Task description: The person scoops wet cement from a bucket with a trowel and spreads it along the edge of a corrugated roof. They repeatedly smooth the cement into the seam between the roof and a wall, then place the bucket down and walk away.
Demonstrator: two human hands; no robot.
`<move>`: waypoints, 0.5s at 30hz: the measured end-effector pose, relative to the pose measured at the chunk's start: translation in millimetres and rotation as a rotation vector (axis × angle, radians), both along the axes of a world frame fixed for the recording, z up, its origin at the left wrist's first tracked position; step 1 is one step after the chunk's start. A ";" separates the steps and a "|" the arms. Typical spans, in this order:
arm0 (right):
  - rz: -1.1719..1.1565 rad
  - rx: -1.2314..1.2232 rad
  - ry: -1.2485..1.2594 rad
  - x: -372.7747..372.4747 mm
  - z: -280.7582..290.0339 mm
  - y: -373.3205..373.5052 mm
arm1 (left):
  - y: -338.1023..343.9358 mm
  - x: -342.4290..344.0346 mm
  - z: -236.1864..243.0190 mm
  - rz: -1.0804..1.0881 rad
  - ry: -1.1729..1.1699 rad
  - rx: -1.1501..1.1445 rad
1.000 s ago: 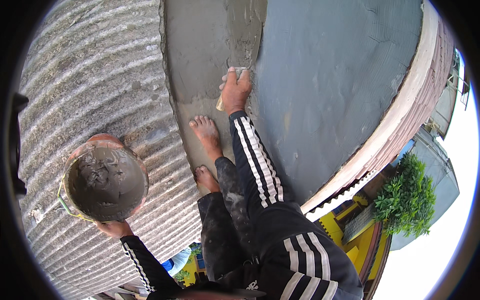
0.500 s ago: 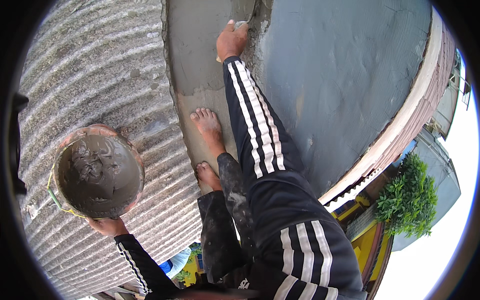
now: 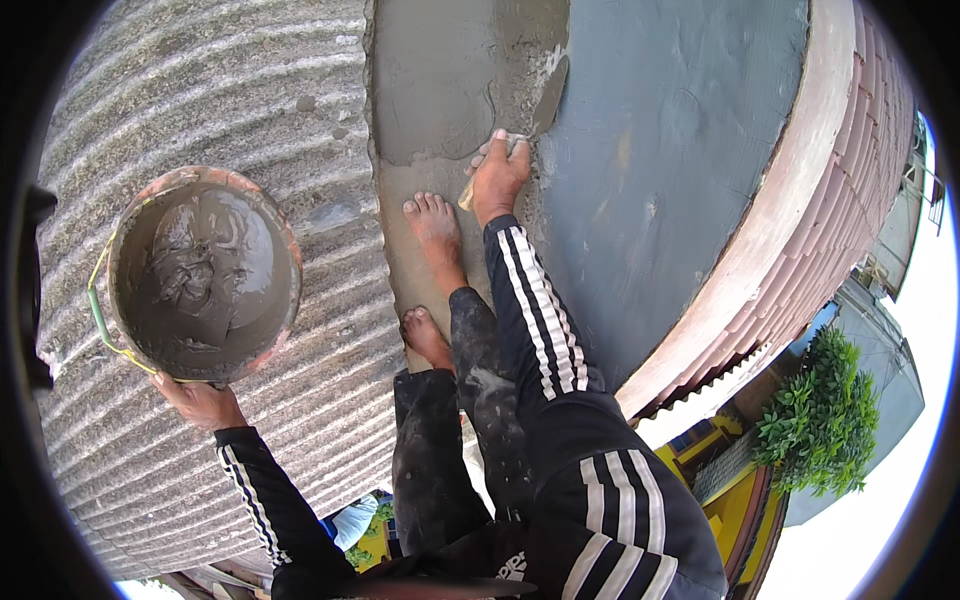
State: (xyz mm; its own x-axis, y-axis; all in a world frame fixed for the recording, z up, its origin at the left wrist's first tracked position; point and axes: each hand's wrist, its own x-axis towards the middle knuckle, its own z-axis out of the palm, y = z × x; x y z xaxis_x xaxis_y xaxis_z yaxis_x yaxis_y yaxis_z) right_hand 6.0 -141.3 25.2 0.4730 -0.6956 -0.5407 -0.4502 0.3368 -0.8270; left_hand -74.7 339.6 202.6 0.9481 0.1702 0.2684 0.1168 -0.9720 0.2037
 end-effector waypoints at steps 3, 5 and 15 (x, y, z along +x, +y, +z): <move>0.131 -0.048 0.142 -49.9 58.1 30.2 | -8.3 15.9 12.7 -0.011 -0.029 -0.015; 0.344 -0.207 0.136 -75.6 106.0 56.8 | -17.2 17.6 12.5 0.291 -0.107 -0.744; 1.641 -1.127 -0.102 -17.6 240.1 214.1 | -17.5 28.5 -5.1 0.213 -0.312 -1.083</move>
State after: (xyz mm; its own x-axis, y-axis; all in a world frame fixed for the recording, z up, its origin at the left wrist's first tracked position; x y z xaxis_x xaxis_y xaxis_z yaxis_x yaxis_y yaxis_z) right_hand -11.6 72.8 265.4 0.8934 0.4104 -0.1829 0.3241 -0.8706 -0.3702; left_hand -46.2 322.1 197.4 0.7902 0.6045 0.1010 0.0556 -0.2349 0.9704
